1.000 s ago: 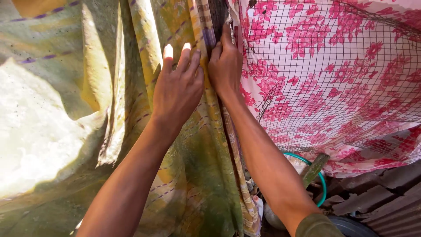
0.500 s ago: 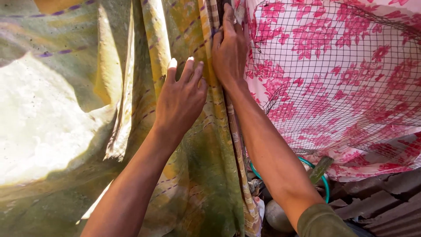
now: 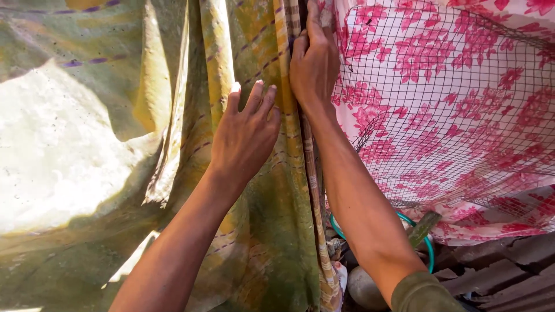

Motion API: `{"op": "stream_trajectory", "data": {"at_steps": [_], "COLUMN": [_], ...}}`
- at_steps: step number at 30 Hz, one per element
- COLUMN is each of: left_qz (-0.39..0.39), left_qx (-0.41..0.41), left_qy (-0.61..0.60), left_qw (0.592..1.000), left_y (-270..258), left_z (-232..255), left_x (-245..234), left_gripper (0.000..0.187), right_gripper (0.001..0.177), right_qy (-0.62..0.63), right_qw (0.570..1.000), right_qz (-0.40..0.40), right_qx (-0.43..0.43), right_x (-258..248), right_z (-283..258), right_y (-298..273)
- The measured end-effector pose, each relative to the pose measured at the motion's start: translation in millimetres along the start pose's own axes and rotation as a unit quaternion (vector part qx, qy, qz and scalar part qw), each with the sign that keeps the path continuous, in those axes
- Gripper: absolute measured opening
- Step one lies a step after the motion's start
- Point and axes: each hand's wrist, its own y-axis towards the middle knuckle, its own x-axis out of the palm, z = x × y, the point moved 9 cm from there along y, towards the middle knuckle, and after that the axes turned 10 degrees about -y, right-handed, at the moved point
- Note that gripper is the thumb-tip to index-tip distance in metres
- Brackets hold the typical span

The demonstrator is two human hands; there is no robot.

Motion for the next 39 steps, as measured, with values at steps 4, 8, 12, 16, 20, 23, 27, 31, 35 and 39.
{"op": "stream_trajectory", "data": {"at_steps": [4,8,12,16,20,23,27,31,35,39], "left_qz": [-0.022,-0.025,-0.030,-0.015,-0.029,-0.038,-0.029,-0.017,-0.041,-0.048], "left_qx": [-0.008,-0.010,-0.015,-0.015,-0.011,-0.013,-0.019,-0.012,-0.018,-0.015], "left_qy": [0.023,0.012,-0.001,-0.015,-0.014,-0.035,-0.035,-0.019,-0.019,-0.036], "left_qw": [0.999,1.000,0.999,1.000,0.999,0.999,0.999,1.000,0.999,0.998], "left_y": [-1.8,-7.1,-15.7,-21.4,-21.4,-22.6,-24.1,-22.8,-23.9,-26.2], "left_z": [0.8,-0.8,-3.1,-5.4,-1.6,1.9,6.3,10.0,13.5,17.7], "left_x": [3.2,-1.5,-3.2,-2.4,-1.7,7.0,1.0,-2.2,12.1,17.2], "left_gripper": [0.027,0.028,0.027,0.029,0.028,0.027,0.032,0.038,0.036,0.036], "right_gripper": [0.042,0.037,0.045,0.044,0.033,0.032,0.037,0.042,0.044,0.047], "right_qy": [-0.045,0.013,0.063,0.078,0.041,0.009,0.056,0.068,0.087,0.021], "right_qw": [0.995,1.000,0.996,0.994,0.996,0.999,0.997,0.996,0.996,0.998], "right_qz": [0.063,0.000,0.058,0.072,0.065,0.030,0.049,0.051,0.028,-0.042], "right_qx": [-0.058,0.002,0.012,-0.013,-0.043,-0.020,0.015,0.013,0.008,0.047], "right_x": [17.5,45.7,30.0,29.0,21.1,29.4,32.2,35.9,19.1,19.8], "right_z": [6.6,25.6,15.7,14.0,11.5,20.4,34.7,41.2,21.1,28.1], "right_y": [15.7,15.4,5.4,4.1,23.7,24.6,-3.6,-44.7,-42.4,-38.8]}}
